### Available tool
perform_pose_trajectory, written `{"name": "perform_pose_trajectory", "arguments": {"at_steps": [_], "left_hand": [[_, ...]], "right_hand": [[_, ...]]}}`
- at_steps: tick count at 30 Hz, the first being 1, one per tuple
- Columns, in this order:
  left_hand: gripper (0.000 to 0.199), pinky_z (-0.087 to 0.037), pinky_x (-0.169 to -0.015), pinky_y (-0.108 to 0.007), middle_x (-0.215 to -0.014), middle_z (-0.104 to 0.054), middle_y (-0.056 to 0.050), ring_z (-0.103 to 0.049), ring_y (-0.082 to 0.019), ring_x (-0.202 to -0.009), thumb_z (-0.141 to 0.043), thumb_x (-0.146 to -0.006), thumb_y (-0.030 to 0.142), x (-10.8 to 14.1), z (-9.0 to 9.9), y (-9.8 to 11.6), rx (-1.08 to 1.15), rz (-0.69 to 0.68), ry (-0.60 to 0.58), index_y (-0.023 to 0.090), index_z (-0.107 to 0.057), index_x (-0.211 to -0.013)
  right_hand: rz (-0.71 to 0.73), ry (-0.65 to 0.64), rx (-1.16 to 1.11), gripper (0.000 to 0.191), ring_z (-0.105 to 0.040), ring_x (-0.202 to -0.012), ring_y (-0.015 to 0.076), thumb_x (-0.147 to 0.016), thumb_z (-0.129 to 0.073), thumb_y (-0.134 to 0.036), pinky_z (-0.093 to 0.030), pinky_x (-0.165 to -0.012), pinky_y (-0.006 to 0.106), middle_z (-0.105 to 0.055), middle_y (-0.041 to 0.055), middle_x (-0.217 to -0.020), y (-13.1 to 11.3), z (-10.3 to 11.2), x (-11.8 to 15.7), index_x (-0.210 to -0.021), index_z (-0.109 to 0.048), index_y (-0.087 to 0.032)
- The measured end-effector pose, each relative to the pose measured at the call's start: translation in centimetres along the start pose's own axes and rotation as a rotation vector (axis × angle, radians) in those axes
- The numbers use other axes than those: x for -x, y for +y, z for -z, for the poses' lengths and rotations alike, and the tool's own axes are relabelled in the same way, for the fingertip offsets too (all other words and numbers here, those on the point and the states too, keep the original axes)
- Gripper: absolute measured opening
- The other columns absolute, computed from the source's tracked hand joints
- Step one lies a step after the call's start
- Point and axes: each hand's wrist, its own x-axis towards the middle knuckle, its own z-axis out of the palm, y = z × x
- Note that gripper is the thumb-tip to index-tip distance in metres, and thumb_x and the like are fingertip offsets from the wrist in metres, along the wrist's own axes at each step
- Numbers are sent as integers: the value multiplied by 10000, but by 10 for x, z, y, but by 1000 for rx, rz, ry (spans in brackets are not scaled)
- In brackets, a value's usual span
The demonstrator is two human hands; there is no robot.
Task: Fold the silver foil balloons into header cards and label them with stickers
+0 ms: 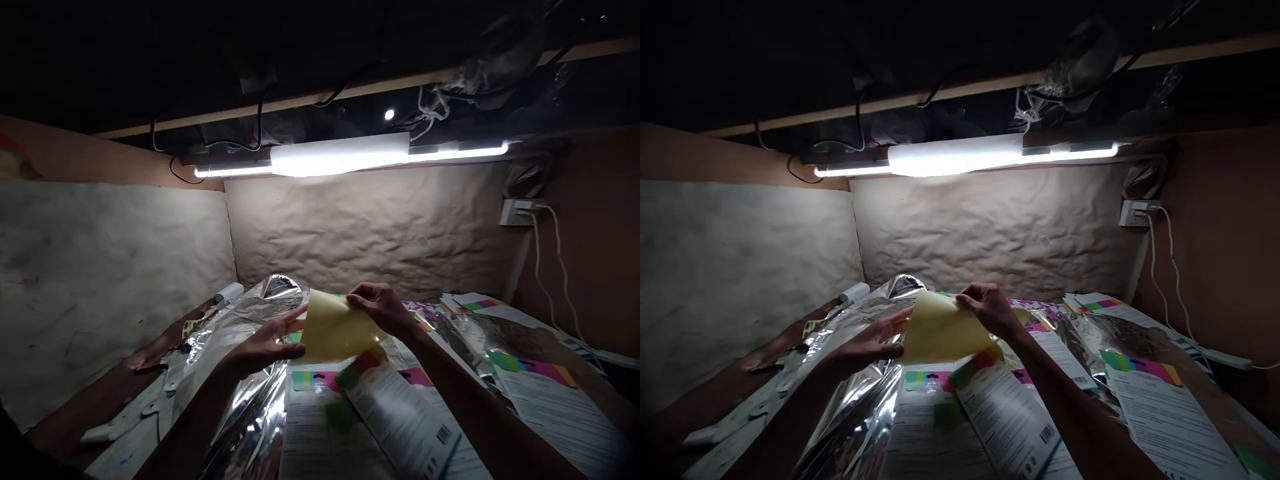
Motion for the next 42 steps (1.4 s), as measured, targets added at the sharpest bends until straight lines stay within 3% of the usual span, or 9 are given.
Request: {"name": "perform_pose_trajectory", "arguments": {"at_steps": [2,5,9,13,16,21,28,33,42], "left_hand": [[531,-462,-969,-387,-1054,-721,-120,-627,-292,-1101,-799,-721,437,-13,-10,-1,12,-3,44,210,-703,-1191],[355,-511,-838,-346,-949,-746,-109,-686,-252,-903,-822,-688,440,-35,-26,-15,71,54,222,178,-780,-924],[383,-522,-674,-301,-876,-739,-87,-685,-197,-753,-870,-611,424,-53,-41,-49,223,165,392,156,-757,-861],[423,-504,-628,-269,-729,-697,-34,-649,-144,-636,-897,-546,445,-58,-48,-77,316,194,507,147,-711,-783],[427,-514,-629,-287,-753,-699,-43,-659,-175,-690,-887,-551,461,-56,-53,-88,341,206,519,158,-711,-795],[354,-502,-635,-291,-773,-699,-47,-639,-184,-693,-851,-621,443,-52,-62,-96,291,151,491,168,-729,-807],[213,-508,-766,-310,-827,-709,-62,-645,-212,-805,-780,-731,379,-44,-65,-97,75,-43,589,181,-741,-801],[229,-521,-701,-313,-802,-713,-58,-650,-222,-773,-759,-745,418,-40,-67,-94,21,-59,637,190,-742,-765],[168,-517,-740,-307,-816,-728,-48,-663,-210,-792,-771,-738,352,-41,-68,-96,111,-38,623,191,-749,-782]], "right_hand": [[45,76,76,256,-655,-740,184,-845,-647,-411,-456,-632,237,-729,40,-795,2,8,13,-828,-726,-168],[56,154,181,228,-673,-758,205,-868,-638,-404,-473,-655,261,-737,45,-814,8,16,28,-850,-719,-192],[96,248,366,185,-656,-769,226,-902,-607,-357,-485,-703,315,-727,51,-827,24,19,35,-850,-713,-214],[310,378,532,125,-603,-962,281,-897,-623,-241,-481,-869,423,-708,88,-979,35,4,40,-982,-712,-221],[415,223,482,118,-622,-917,240,-908,-615,-180,-506,-823,369,-695,77,-952,35,-21,48,-958,-712,-224],[313,85,374,133,-656,-812,197,-896,-630,-133,-517,-737,304,-697,52,-873,33,-49,60,-915,-729,-220],[250,117,258,162,-677,-829,200,-868,-654,-128,-544,-745,310,-708,44,-899,12,-49,64,-935,-748,-242],[258,75,217,196,-677,-856,194,-878,-632,-121,-552,-762,309,-701,38,-926,-1,-47,65,-968,-743,-255],[240,49,269,199,-673,-901,209,-866,-645,-114,-548,-802,327,-694,52,-972,3,-47,66,-980,-741,-245]]}}
